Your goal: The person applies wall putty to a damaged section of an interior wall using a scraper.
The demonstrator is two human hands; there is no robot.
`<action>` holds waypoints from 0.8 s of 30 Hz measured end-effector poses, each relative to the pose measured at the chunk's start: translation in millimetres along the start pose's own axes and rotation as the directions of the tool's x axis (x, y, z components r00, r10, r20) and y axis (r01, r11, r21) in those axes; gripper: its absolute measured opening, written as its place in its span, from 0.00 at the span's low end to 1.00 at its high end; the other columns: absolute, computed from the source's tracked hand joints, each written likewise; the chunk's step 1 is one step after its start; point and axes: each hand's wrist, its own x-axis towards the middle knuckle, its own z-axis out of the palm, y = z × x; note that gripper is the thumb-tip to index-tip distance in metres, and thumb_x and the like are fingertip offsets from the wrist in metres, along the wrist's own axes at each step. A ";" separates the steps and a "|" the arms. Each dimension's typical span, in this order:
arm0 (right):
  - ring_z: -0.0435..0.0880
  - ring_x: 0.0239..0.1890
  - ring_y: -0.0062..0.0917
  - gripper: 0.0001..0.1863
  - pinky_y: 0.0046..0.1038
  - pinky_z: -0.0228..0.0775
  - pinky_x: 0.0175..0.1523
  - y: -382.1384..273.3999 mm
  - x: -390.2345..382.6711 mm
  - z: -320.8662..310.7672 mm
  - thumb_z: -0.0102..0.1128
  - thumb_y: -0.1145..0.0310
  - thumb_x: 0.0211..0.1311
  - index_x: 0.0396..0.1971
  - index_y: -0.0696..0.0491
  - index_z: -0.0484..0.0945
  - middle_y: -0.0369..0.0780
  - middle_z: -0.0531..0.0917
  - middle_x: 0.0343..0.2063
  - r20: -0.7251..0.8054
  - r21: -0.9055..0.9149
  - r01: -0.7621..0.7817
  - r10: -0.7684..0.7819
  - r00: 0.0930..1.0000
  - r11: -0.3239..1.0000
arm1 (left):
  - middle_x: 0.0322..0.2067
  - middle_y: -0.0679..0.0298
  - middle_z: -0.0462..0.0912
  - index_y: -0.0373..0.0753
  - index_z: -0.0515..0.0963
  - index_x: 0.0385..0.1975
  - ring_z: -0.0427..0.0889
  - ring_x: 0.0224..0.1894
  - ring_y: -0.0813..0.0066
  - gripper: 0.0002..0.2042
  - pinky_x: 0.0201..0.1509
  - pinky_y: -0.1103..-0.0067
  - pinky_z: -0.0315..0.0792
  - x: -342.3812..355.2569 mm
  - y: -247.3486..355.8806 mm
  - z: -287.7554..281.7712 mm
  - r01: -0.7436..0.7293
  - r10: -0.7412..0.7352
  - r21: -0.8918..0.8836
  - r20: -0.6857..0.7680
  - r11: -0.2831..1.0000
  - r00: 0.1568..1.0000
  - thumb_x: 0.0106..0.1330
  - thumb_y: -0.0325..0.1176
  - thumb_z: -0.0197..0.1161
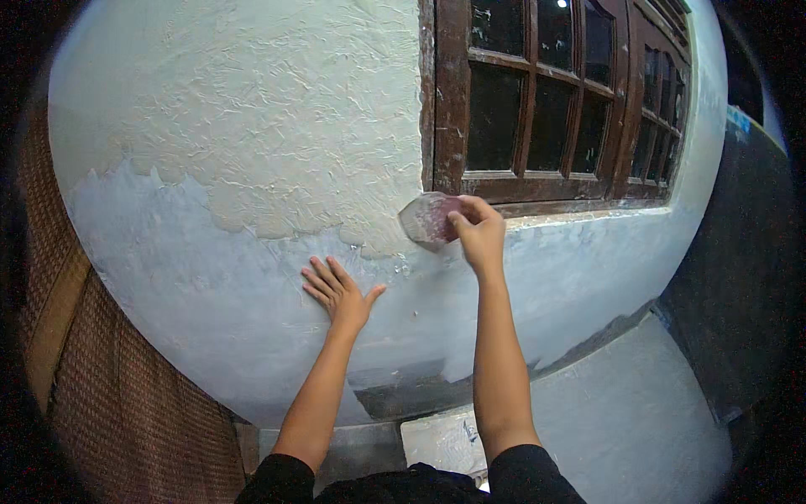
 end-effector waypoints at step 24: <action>0.77 0.32 0.15 0.09 0.17 0.70 0.38 50.7 -125.7 -79.2 0.58 0.82 0.55 0.37 0.59 0.74 0.35 0.79 0.31 -0.028 0.154 -0.370 0.378 0.925 0.916 | 0.68 0.45 0.30 0.30 0.33 0.67 0.29 0.70 0.42 0.51 0.69 0.53 0.31 -64.5 39.1 -21.0 0.099 -0.090 -0.278 0.044 0.955 0.995 0.55 0.41 0.67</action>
